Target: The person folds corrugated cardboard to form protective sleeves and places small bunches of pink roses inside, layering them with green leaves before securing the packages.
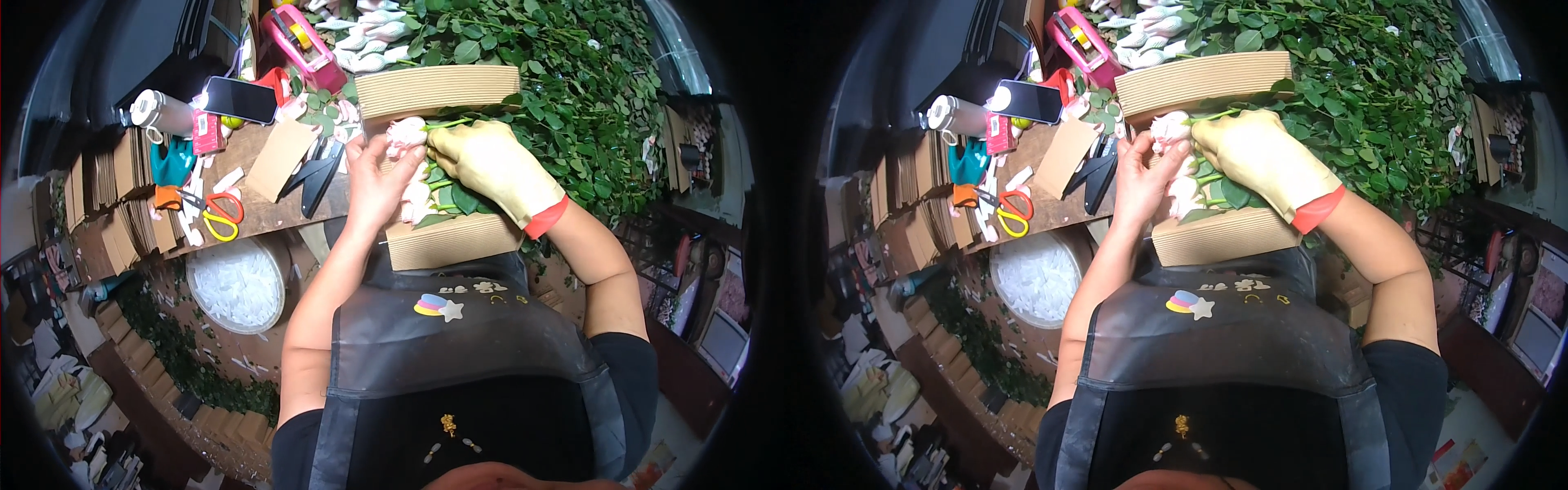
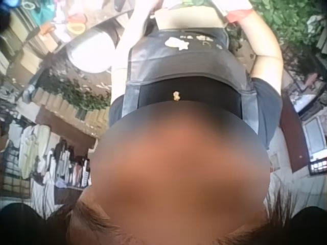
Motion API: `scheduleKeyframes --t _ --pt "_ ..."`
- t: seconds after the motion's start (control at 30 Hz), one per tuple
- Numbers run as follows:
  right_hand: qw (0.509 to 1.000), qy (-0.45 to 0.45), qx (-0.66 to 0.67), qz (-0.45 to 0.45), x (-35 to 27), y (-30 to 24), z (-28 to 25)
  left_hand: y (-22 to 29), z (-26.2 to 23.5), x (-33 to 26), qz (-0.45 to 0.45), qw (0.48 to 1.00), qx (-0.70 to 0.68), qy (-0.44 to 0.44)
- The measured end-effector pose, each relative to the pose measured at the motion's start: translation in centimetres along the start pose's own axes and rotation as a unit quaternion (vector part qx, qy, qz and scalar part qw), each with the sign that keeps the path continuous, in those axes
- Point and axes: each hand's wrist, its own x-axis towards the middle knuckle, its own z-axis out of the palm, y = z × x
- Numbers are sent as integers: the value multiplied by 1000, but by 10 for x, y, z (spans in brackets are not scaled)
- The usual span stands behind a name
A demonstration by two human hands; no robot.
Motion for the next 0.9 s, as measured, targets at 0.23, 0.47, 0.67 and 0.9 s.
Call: scheduleKeyframes --t 0.23,0.47,0.67,0.9 --pt "995 60 76 15 -10 -30 -50 -10 -3 3 94 995 32 29" --pt "995 81 -58 -8 2 -9 -2 -15 4 -1 87 996 -10 37" --pt "986 -5 -168 -3 11 -12 15 -15 1 -2 110 992 35 48" --pt "984 6 -169 -62 25 -11 12 -36 7 3 129 987 51 76"
